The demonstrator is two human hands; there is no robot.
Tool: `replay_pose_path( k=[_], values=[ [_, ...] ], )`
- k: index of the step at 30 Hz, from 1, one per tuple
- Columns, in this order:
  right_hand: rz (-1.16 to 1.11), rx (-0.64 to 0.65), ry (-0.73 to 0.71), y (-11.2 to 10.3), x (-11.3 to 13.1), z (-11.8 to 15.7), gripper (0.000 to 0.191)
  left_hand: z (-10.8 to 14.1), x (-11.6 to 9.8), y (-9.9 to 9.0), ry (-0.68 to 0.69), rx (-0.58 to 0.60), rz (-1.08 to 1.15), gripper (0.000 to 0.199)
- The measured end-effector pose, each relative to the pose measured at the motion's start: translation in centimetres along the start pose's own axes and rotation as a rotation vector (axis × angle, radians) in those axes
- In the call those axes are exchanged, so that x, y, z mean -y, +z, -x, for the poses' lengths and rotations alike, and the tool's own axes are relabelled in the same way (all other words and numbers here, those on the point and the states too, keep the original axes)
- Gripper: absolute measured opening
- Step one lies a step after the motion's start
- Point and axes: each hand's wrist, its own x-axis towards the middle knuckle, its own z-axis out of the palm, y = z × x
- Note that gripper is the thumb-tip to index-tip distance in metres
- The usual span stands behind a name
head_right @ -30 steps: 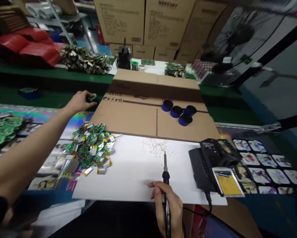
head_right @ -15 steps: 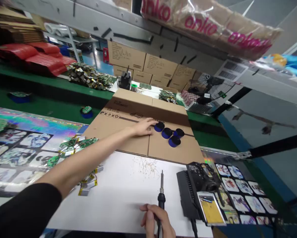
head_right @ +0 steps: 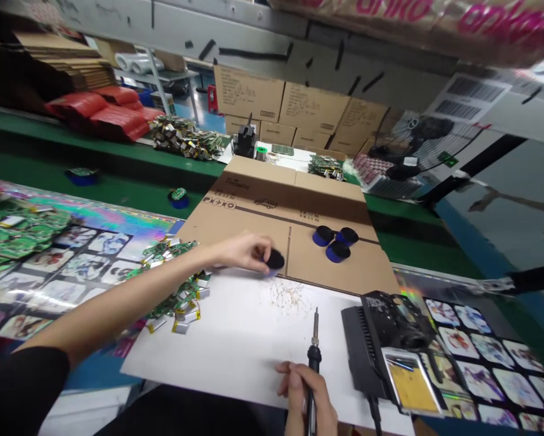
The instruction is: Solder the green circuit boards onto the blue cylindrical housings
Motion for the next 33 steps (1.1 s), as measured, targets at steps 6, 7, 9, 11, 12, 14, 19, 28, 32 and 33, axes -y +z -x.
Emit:
replay_pose_path(
  k=[6, 7, 9, 11, 12, 14, 19, 28, 32, 33],
  values=[
    [0.062, 0.221, -0.099, 0.5, -0.8, -1.5, 0.022, 10.7, -3.4, 4.4, -0.011, 0.101, -0.015, 0.016],
    [0.068, 0.250, -0.126, 0.6, -1.0, -1.7, 0.019, 11.7, -3.6, 4.7, -0.020, 0.085, -0.020, 0.016],
    [0.049, 0.273, -0.146, 0.7, -1.3, -2.1, 0.016, 13.1, -3.5, 4.0, -0.040, 0.016, -0.023, 0.017],
    [-0.018, 0.261, -0.129, 0.8, -1.6, -2.5, 0.023, 14.0, -2.7, 2.1, -0.112, -0.090, -0.090, 0.019],
    [-0.068, 0.244, -0.123, 0.9, -1.7, -2.7, 0.030, 14.4, -2.1, 0.9, -0.174, -0.152, -0.166, 0.023],
    [-0.144, 0.179, -0.073, 0.8, -1.8, -3.1, 0.046, 15.0, -0.6, -1.5, -0.314, -0.242, -0.381, 0.032],
    [-0.209, 0.054, 0.001, -0.4, -2.6, -4.2, 0.043, 15.6, 2.9, -4.3, -0.460, -0.193, -0.590, 0.041],
    [0.072, 0.206, -0.003, -3.0, -3.8, -3.2, 0.026, 14.8, 2.6, -4.5, -0.419, -0.488, -0.323, 0.022],
    [0.195, 0.246, 0.006, -3.2, -4.8, -2.5, 0.028, 14.4, 1.7, -4.6, -0.423, -0.811, -0.272, 0.022],
    [0.213, 0.252, 0.008, -3.2, -5.0, -2.5, 0.029, 14.2, 1.3, -4.6, -0.419, -0.888, -0.239, 0.021]
  ],
)
